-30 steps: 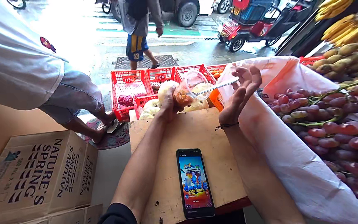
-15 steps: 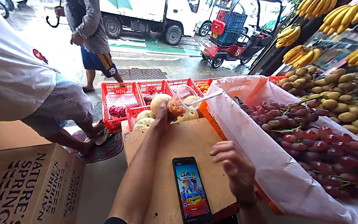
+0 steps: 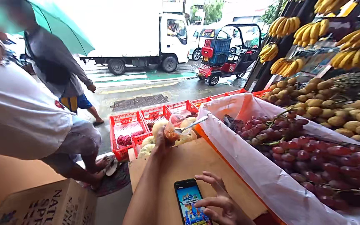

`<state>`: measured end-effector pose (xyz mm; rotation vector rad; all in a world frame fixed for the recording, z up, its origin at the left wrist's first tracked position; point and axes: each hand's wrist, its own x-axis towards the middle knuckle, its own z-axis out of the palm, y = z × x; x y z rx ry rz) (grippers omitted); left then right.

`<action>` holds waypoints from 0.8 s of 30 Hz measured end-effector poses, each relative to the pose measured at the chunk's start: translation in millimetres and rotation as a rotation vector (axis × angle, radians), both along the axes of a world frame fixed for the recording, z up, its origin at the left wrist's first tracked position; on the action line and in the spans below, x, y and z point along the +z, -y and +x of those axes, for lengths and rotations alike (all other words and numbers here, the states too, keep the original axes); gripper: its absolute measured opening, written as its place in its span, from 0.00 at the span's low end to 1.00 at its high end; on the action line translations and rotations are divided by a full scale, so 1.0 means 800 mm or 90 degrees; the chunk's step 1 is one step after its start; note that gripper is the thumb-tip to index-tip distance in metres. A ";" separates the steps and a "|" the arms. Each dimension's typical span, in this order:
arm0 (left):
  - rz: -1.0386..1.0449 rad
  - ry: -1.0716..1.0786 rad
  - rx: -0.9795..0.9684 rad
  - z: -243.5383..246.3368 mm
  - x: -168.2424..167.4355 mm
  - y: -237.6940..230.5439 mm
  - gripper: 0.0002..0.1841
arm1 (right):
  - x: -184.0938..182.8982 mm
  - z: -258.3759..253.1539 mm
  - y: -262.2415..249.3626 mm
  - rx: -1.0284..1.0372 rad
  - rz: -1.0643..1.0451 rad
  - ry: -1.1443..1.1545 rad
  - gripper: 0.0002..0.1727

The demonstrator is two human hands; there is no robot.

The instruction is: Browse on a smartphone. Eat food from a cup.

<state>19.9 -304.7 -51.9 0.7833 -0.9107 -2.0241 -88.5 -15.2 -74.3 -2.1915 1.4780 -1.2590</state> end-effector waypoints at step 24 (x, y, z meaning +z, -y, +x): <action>-0.092 0.018 -0.034 -0.007 -0.005 0.006 0.30 | 0.000 -0.001 0.000 -0.048 0.085 -0.068 0.38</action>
